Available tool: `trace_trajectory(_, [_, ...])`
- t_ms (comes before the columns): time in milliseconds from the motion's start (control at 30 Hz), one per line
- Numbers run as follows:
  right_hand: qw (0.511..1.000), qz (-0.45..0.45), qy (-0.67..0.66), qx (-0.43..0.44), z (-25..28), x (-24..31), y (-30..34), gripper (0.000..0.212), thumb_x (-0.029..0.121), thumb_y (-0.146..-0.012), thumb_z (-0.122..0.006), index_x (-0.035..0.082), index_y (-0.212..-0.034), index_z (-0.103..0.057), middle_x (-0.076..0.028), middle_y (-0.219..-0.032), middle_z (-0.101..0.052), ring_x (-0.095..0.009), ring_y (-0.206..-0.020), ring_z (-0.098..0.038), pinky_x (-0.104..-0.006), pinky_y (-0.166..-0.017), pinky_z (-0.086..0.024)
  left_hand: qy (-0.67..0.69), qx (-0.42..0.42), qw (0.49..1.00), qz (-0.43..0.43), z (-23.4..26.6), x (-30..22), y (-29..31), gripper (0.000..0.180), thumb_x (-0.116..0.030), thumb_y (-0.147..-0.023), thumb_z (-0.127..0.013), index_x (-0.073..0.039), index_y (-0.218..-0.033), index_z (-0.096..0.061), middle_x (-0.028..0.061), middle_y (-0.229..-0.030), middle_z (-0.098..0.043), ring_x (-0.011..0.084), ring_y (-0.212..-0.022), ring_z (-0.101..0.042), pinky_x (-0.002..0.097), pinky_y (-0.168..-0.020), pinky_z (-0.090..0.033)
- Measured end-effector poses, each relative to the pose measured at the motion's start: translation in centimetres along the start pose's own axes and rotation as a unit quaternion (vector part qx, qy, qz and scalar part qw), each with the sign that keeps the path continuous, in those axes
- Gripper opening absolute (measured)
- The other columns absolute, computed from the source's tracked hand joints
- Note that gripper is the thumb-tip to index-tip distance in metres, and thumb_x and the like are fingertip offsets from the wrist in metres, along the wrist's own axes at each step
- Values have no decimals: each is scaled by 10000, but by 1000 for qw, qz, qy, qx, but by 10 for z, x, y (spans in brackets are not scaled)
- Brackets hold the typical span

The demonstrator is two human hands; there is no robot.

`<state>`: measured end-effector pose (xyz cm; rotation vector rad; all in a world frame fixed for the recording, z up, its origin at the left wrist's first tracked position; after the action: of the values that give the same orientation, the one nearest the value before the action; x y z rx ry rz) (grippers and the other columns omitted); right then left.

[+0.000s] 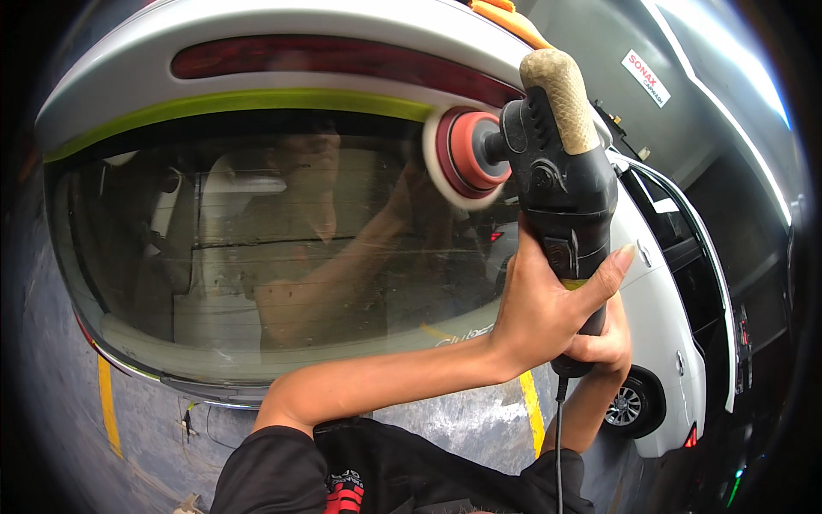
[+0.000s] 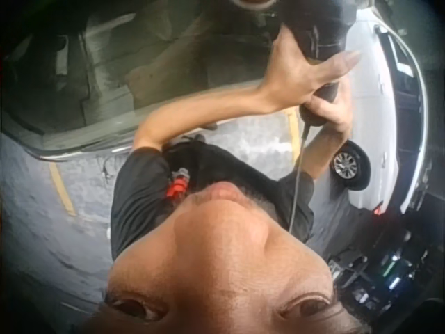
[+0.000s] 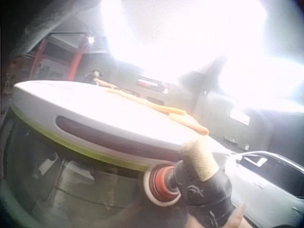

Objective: The person uses a rotary polisher with a red pad to buff the rear hatch of a white car. They move the tool in circular motions across the surface, focusing on the area around the taillights and the upper edge of the hatch.

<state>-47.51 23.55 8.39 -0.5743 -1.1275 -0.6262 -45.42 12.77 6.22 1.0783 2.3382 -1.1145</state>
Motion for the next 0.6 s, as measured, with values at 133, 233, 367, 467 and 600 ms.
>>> trace_trajectory(133, [999,18,-26,-6,0,-5,-2,757,145,-645,-787,-109,-1342,-638,-119,-1154,-742,-201,-1024,-725,-332,-906,-570,-28,-14,998,-52,1,-2,-3,786,-386,-964,-867,71,-1433,-434,180,-1087,-728,265,-939,-753,407,-841,-597])
trace_trajectory(233, [998,38,-39,-20,0,-14,-1,762,157,-647,-794,-109,-1344,-637,-121,-1161,-741,-205,-1032,-724,-336,-912,-568,-60,-1,997,-54,2,-1,-3,784,-382,-962,-870,65,-1430,-426,176,-1082,-731,262,-932,-753,405,-835,-597])
trace_trajectory(367, [994,72,-58,-62,-3,-15,1,756,180,-648,-798,-109,-1330,-646,-121,-1165,-739,-208,-1042,-720,-338,-921,-563,-64,11,997,-31,2,3,-2,796,-381,-957,-876,63,-1426,-411,175,-1083,-729,253,-946,-746,403,-853,-591])
trace_trajectory(467, [994,62,-57,-67,-5,-15,2,753,185,-644,-796,-107,-1323,-652,-119,-1159,-739,-206,-1037,-720,-336,-917,-563,-71,11,997,-33,3,3,-2,797,-379,-956,-878,66,-1424,-411,172,-1088,-726,246,-956,-739,403,-866,-586])
trace_trajectory(600, [999,28,-26,-14,-6,-13,0,750,178,-639,-786,-104,-1322,-653,-115,-1141,-742,-201,-1017,-720,-332,-899,-566,-65,-2,997,-31,7,-5,1,788,-378,-958,-877,67,-1421,-419,169,-1099,-722,246,-961,-736,408,-865,-585])
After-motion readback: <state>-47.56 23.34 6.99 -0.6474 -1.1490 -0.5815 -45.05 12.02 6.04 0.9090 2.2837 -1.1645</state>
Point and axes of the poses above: each hand's wrist, its own y-axis away from the middle knuckle, its own z-axis out of the back of the hand, x = y × z, the point moved 8 cm from there along -y, towards the middle knuckle
